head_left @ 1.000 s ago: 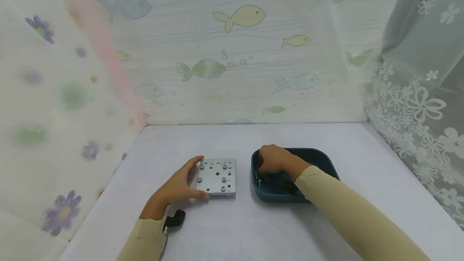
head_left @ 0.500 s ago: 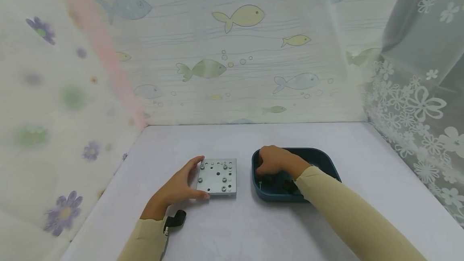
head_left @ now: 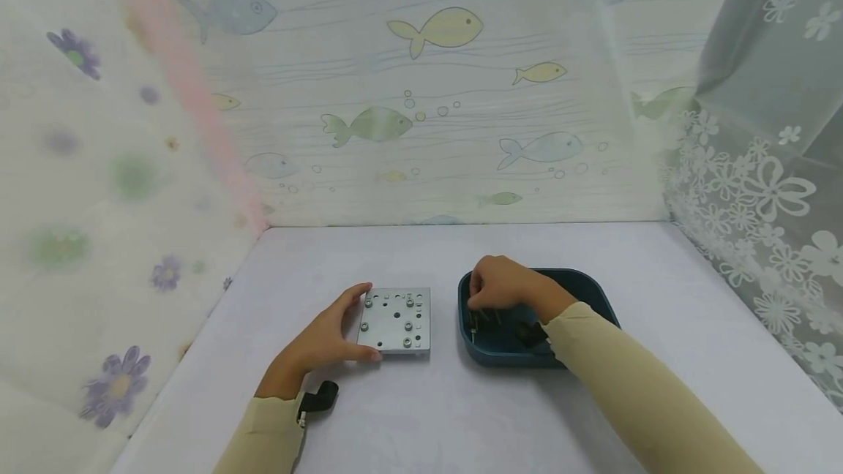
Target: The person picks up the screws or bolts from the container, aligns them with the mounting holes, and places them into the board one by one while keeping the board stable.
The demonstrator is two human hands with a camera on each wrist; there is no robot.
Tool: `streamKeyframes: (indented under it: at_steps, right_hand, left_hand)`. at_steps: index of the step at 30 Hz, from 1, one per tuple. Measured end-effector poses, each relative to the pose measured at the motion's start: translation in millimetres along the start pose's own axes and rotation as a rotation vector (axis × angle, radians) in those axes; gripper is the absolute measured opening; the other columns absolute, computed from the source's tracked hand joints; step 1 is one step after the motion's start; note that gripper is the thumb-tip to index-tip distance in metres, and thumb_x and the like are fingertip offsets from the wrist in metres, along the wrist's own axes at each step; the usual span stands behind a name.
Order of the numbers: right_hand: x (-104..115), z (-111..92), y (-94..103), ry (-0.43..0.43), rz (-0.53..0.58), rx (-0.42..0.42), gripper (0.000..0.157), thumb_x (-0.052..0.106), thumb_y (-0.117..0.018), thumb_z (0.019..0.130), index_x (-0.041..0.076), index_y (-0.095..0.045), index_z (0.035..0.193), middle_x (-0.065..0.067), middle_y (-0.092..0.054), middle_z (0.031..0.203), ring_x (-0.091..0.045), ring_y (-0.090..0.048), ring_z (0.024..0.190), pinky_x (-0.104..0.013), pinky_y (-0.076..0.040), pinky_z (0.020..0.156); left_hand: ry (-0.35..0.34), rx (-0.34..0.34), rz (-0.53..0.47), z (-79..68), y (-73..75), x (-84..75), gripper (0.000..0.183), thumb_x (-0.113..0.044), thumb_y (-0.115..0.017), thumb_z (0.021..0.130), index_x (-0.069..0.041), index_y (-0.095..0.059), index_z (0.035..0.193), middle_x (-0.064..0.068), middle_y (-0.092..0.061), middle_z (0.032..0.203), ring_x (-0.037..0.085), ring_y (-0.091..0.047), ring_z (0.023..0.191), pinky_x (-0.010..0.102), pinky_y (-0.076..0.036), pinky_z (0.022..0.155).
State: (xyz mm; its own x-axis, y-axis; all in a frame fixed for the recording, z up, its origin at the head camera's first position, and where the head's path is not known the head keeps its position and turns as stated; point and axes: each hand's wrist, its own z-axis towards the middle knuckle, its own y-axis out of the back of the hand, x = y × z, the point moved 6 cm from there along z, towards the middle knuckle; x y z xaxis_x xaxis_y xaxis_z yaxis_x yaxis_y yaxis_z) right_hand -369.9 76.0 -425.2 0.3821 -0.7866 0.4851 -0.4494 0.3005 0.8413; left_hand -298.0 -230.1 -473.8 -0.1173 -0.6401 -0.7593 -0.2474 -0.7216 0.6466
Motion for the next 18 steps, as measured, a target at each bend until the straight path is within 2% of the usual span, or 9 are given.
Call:
streamKeyframes:
  at_steps: [8, 18]
  right_hand:
    - [0.7, -7.5, 7.8, 0.069, 0.1, -0.039, 0.007, 0.019, -0.073, 0.089, 0.019, -0.072, 0.083, 0.004, -0.055, 0.06, -0.012, -0.051, 0.055, -0.029, -0.044, 0.058]
    - [-1.3, -13.2, 16.0, 0.125, 0.143, -0.123, 0.003, 0.021, -0.076, 0.088, 0.021, -0.072, 0.088, 0.003, -0.056, 0.063, -0.012, -0.051, 0.056, -0.029, -0.044, 0.057]
  left_hand:
    - [0.0, -0.003, -0.004, -0.4, 1.0, -0.6, 0.125, -0.048, -0.1, 0.057, -0.038, -0.03, 0.161, 0.005, -0.027, 0.171, 0.03, -0.026, 0.158, 0.058, -0.022, 0.126]
    - [-0.007, -0.003, -0.011, 0.2, 0.5, -0.9, 0.126, -0.047, -0.1, 0.057, -0.035, -0.03, 0.161, 0.007, -0.027, 0.17, 0.03, -0.026, 0.158, 0.057, -0.022, 0.126]
